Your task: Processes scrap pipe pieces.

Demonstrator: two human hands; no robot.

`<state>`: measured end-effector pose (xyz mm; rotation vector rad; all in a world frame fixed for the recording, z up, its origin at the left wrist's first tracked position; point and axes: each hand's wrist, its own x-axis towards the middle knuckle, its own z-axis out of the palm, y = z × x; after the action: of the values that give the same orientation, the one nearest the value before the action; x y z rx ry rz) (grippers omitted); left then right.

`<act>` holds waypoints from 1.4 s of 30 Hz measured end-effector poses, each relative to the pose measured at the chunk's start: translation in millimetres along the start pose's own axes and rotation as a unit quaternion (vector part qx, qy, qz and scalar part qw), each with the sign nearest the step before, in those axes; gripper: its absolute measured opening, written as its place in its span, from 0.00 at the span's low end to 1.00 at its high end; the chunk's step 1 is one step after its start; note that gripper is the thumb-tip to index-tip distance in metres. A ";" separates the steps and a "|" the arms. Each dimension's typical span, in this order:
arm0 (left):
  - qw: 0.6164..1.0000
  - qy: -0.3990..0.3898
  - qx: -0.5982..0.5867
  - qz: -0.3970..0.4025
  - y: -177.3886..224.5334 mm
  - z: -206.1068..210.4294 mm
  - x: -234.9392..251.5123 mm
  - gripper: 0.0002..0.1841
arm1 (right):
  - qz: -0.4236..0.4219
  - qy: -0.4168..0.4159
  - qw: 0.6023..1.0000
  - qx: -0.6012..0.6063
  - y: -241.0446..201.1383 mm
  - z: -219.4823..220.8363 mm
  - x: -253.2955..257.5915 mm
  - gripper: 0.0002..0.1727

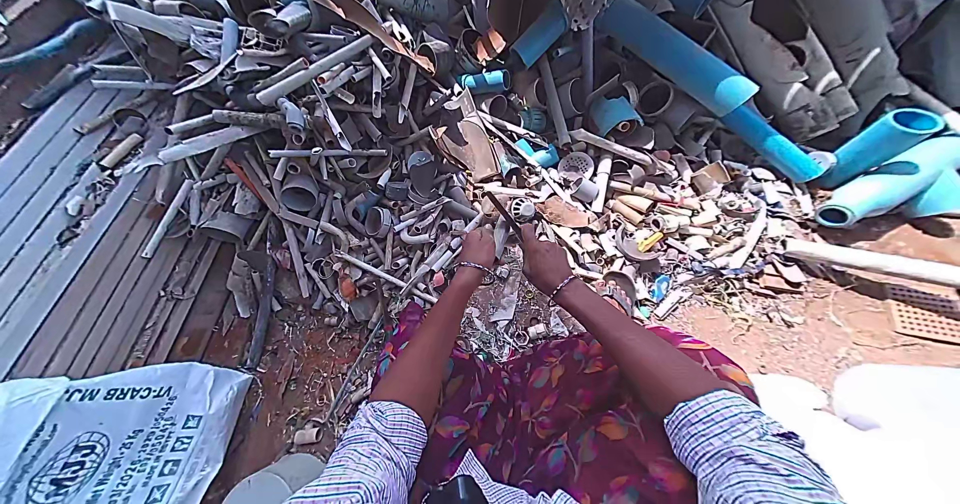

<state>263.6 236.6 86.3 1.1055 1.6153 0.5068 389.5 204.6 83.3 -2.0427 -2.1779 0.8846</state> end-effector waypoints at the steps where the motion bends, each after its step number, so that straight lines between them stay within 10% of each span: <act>1: 1.000 0.003 -0.005 0.008 0.2 1.3 1.3 0.24 | -0.017 0.005 1.000 0.001 -2.1 -0.4 -2.8 0.24; 42: 0.996 -0.022 -0.073 -0.036 8.8 -2.8 -9.0 0.21 | 0.001 0.053 0.998 0.042 -4.2 14.6 -5.6 0.25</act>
<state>264.6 233.7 98.8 0.9398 1.5492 0.5401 380.6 194.0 74.8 -2.0041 -2.0504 0.8324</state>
